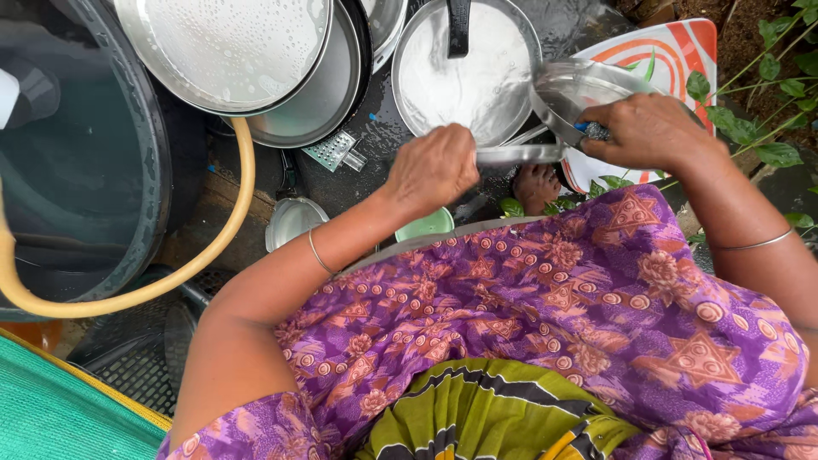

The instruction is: The person washes a variety of metal plates, bowls, and lids using a scrub sponge and water from a large tub, kemudian places the clean items into a dish rack.

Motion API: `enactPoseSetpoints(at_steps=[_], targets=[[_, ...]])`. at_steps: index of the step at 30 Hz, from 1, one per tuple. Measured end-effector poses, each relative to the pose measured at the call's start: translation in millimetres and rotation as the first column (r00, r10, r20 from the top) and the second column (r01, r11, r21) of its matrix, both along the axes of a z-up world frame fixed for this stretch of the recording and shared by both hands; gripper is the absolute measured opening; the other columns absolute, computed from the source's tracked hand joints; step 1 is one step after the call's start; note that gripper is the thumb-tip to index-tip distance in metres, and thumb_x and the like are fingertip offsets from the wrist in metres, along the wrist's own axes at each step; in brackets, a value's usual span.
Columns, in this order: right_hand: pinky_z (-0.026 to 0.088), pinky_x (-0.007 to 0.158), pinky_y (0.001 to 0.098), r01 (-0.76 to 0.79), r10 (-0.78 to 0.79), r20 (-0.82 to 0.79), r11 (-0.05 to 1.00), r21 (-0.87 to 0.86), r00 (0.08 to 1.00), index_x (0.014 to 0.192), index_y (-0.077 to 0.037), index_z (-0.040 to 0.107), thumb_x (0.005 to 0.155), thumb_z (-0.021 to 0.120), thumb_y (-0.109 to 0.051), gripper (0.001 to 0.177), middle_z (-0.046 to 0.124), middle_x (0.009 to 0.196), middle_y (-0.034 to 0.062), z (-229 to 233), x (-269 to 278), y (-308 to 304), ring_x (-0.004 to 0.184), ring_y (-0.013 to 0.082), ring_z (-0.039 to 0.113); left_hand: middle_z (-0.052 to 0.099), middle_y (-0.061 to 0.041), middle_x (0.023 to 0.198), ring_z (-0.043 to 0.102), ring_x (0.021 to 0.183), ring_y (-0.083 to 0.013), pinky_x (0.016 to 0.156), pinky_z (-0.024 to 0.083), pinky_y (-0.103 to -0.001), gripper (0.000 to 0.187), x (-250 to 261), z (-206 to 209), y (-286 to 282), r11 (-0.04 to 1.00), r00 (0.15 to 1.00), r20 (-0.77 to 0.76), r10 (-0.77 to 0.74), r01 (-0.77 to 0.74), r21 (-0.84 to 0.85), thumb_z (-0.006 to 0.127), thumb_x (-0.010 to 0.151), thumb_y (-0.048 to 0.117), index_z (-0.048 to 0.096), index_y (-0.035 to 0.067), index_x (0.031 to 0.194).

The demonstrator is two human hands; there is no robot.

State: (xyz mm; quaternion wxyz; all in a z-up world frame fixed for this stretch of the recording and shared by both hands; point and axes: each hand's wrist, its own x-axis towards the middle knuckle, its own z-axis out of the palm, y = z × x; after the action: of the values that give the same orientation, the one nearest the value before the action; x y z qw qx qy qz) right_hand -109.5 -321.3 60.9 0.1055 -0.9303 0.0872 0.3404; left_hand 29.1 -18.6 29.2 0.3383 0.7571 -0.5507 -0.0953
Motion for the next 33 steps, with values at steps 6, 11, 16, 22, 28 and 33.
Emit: enactPoseSetpoints(at_steps=[6, 11, 16, 22, 28, 33], targets=[[0.056, 0.072, 0.0532, 0.133, -0.121, 0.212, 0.990, -0.043, 0.970, 0.106, -0.014, 0.069, 0.087, 0.067, -0.038, 0.031, 0.074, 0.089, 0.0181, -94, -62, 14, 0.082, 0.0396, 0.072, 0.060, -0.012, 0.074, 0.063, 0.061, -0.0311, 0.051, 0.048, -0.043, 0.060, 27, 59, -2, 0.990, 0.989, -0.033, 0.141, -0.140, 0.028, 0.078, 0.081, 0.056, 0.052, 0.002, 0.089], [0.055, 0.065, 0.0501, 0.243, -0.207, 0.356, 0.968, -0.060, 0.911, 0.110, -0.010, 0.065, 0.088, 0.067, -0.028, 0.028, 0.074, 0.094, 0.0141, -186, -104, 31, 0.077, 0.0363, 0.072, 0.061, -0.012, 0.072, 0.063, 0.065, -0.0326, 0.057, 0.048, -0.045, 0.049, 22, 84, -5, 0.993, 0.997, -0.030, 0.067, -0.064, 0.096, 0.087, 0.080, 0.042, 0.058, 0.002, 0.080], [0.058, 0.062, 0.0474, 0.251, -0.236, 0.304, 0.968, -0.013, 0.923, 0.119, -0.013, 0.066, 0.085, 0.072, -0.028, 0.038, 0.074, 0.095, 0.0145, -229, -117, 17, 0.078, 0.0342, 0.073, 0.065, -0.010, 0.068, 0.061, 0.056, -0.0169, 0.060, 0.049, -0.031, 0.012, 6, 112, -9, 0.954, 0.912, -0.346, 0.221, -0.129, 0.270, 0.077, 0.087, 0.011, 0.076, 0.002, 0.093], [0.056, 0.061, 0.0429, 0.543, -0.704, 0.288, 0.694, 0.473, 0.649, 0.110, -0.009, 0.074, 0.093, 0.071, -0.047, 0.041, 0.074, 0.081, 0.0141, -115, -63, -62, 0.062, 0.0252, 0.070, 0.063, 0.006, 0.078, 0.054, 0.066, -0.0020, 0.058, 0.043, -0.022, 0.015, 0, 101, -1, 0.965, 0.624, -0.768, 0.143, -0.262, -0.033, 0.075, 0.080, 0.002, 0.070, 0.001, 0.094], [0.053, 0.056, 0.0276, 0.000, -0.856, 0.296, 0.327, 0.945, 0.424, 0.076, -0.014, 0.061, 0.112, 0.053, -0.051, 0.053, 0.061, 0.064, -0.0039, 97, 15, -76, 0.055, 0.0098, 0.059, 0.065, 0.003, 0.081, 0.057, 0.069, -0.0064, 0.066, 0.048, -0.026, 0.018, -38, 101, 1, 0.873, 0.407, -0.902, -0.144, -0.377, -0.310, 0.076, 0.077, -0.007, 0.070, 0.003, 0.091], [0.048, 0.110, 0.0387, -0.474, -0.201, 0.978, 0.857, 0.200, 0.049, 0.119, 0.002, 0.071, 0.111, 0.055, -0.024, 0.031, 0.070, 0.120, 0.0161, 209, 14, 101, 0.122, 0.0338, 0.062, 0.074, 0.002, 0.089, 0.067, 0.077, -0.0076, 0.075, 0.055, -0.026, 0.028, -65, 141, -15, 0.824, 0.404, -0.861, -0.308, -0.339, -0.454, 0.070, 0.073, -0.008, 0.072, 0.003, 0.099]])
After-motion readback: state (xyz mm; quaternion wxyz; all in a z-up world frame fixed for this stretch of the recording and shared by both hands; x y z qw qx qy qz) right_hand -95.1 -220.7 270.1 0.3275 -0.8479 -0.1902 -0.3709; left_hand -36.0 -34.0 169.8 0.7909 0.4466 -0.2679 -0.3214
